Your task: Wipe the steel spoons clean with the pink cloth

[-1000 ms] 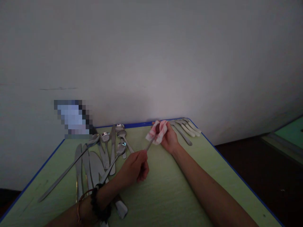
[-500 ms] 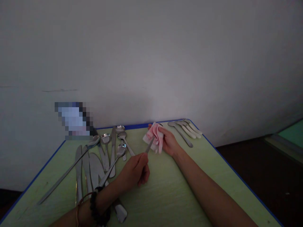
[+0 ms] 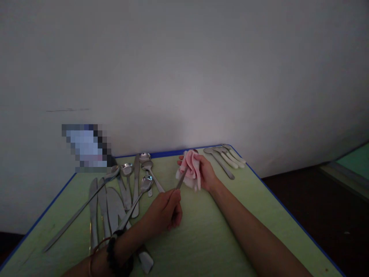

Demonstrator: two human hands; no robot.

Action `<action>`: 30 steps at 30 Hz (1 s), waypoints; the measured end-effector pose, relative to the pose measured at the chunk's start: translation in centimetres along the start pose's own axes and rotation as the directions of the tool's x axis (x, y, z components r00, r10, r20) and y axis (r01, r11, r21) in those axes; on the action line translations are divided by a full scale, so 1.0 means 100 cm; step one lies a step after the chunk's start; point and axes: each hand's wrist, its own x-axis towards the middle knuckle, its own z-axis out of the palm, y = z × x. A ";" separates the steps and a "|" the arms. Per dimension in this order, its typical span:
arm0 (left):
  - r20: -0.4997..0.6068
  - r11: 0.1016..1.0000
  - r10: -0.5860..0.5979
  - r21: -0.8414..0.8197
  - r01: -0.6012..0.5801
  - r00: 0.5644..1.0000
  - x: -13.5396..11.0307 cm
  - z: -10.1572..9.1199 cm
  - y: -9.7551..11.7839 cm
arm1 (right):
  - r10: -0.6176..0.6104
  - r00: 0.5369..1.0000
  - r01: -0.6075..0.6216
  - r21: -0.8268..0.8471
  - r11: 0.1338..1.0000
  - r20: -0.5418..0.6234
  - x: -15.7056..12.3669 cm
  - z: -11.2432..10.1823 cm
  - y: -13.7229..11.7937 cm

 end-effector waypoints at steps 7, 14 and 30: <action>-0.001 1.000 0.000 -0.011 0.000 1.000 0.000 -0.001 0.001 | -0.093 0.995 0.093 -0.034 0.995 -0.019 -0.001 0.003 0.000; 0.059 0.999 0.001 0.047 -0.004 0.998 0.000 -0.003 0.003 | -0.273 0.942 0.278 -0.002 0.961 -0.196 0.008 -0.003 0.005; 0.056 0.991 0.035 0.127 -0.042 0.998 0.001 -0.010 0.006 | -0.138 0.973 0.162 0.118 0.980 -0.187 0.005 0.020 0.023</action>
